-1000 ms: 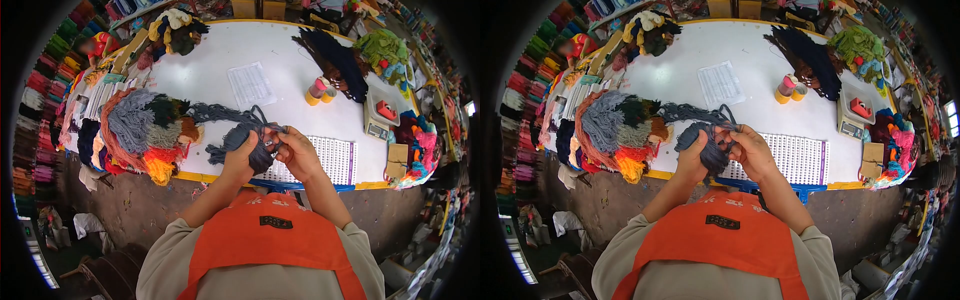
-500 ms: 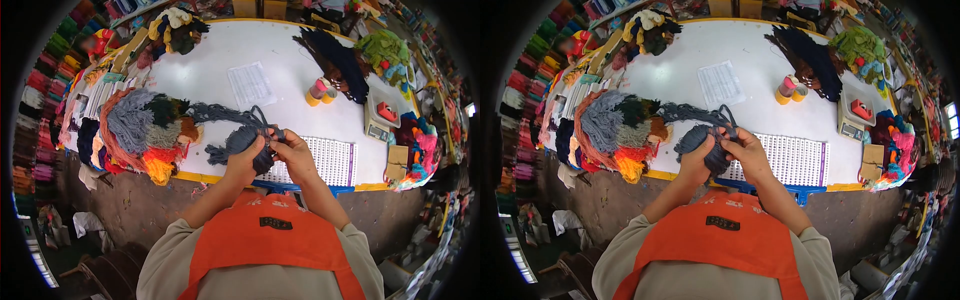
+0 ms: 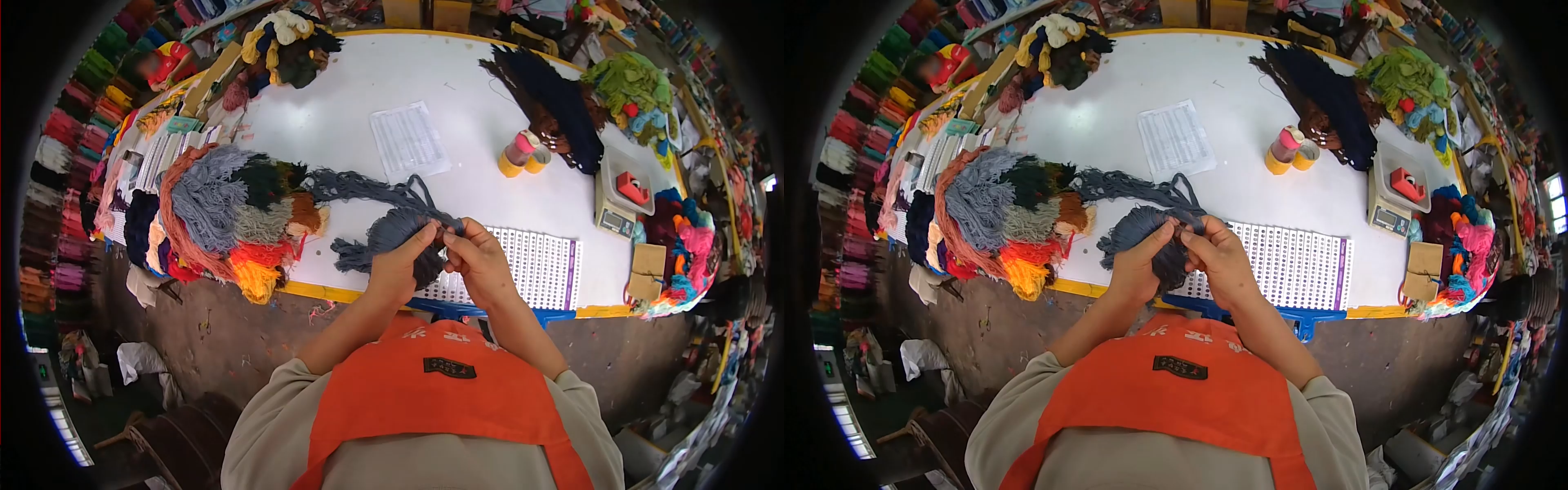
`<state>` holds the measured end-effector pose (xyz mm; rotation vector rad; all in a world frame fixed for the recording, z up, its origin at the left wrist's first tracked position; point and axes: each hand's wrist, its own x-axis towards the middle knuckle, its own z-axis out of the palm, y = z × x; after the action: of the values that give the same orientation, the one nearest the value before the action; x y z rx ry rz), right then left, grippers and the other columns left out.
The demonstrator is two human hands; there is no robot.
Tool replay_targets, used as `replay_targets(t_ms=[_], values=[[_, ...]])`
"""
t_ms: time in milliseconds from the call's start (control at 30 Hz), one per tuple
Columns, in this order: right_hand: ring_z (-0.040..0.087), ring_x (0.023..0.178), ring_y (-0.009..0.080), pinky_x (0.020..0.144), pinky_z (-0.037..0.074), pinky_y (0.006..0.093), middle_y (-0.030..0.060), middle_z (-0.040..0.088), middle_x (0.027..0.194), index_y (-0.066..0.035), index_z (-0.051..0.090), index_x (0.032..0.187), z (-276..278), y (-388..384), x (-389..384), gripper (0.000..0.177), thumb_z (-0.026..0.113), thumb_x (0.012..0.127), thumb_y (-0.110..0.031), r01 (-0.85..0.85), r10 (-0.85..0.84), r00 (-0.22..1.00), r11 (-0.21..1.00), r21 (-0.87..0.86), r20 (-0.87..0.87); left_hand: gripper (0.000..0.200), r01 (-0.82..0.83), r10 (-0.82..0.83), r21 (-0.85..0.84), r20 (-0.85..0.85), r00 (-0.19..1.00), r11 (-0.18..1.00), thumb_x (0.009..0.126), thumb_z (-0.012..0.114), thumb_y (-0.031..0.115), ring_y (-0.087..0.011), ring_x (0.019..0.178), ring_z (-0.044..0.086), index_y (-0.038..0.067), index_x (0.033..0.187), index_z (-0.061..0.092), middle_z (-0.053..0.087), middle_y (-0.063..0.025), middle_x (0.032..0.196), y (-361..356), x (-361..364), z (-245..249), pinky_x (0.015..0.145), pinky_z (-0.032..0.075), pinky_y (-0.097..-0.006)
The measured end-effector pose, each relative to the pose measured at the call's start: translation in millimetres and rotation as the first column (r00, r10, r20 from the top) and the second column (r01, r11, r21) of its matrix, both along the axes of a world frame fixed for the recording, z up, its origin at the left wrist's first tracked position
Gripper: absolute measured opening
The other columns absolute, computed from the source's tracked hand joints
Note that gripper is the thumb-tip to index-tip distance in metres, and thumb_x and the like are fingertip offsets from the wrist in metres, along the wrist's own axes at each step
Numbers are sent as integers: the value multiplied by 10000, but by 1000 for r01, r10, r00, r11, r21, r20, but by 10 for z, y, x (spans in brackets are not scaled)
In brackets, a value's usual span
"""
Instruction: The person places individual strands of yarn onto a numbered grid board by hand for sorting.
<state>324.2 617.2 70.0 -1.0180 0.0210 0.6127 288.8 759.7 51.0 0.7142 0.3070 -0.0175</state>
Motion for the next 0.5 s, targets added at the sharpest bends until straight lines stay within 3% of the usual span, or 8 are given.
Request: replay_targets(t_ms=[133, 233, 300, 500], values=[[431, 552, 37, 549, 436, 215, -25, 538, 743, -77, 585, 930, 89, 10, 31, 84, 617, 935, -154, -21, 21, 1000, 999, -26, 11, 140, -1, 1, 13, 0, 1000, 1000, 926, 645, 99, -145, 851, 640, 16, 1038, 660, 679, -64, 948, 41, 28, 40, 744, 516, -267], [406, 544, 38, 557, 447, 223, -28, 526, 747, -73, 567, 989, 38, 10, 33, 109, 596, 953, -172, -110, 112, 994, 990, -93, 11, 134, -13, 13, 21, -8, 1000, 1000, 924, 649, 100, -142, 843, 638, 16, 1029, 664, 678, -58, 948, 79, 58, -49, 741, 510, -264], [429, 554, 40, 535, 447, 218, -27, 506, 708, -62, 578, 922, 25, 24, 44, 145, 599, 959, -201, -112, 117, 993, 986, -127, 33, 171, -11, 11, 53, 1, 1000, 999, 940, 628, 129, -151, 830, 640, 9, 1058, 657, 678, -66, 934, 86, 83, -116, 749, 512, -277], [412, 539, 34, 555, 459, 212, -15, 545, 743, -60, 593, 960, 2, -10, 125, 131, 610, 954, -190, -115, 121, 992, 986, -124, 36, 204, -20, 20, 41, -3, 1000, 999, 948, 618, 144, -156, 841, 639, 2, 1090, 649, 678, -71, 939, 64, 118, -88, 763, 514, -286]])
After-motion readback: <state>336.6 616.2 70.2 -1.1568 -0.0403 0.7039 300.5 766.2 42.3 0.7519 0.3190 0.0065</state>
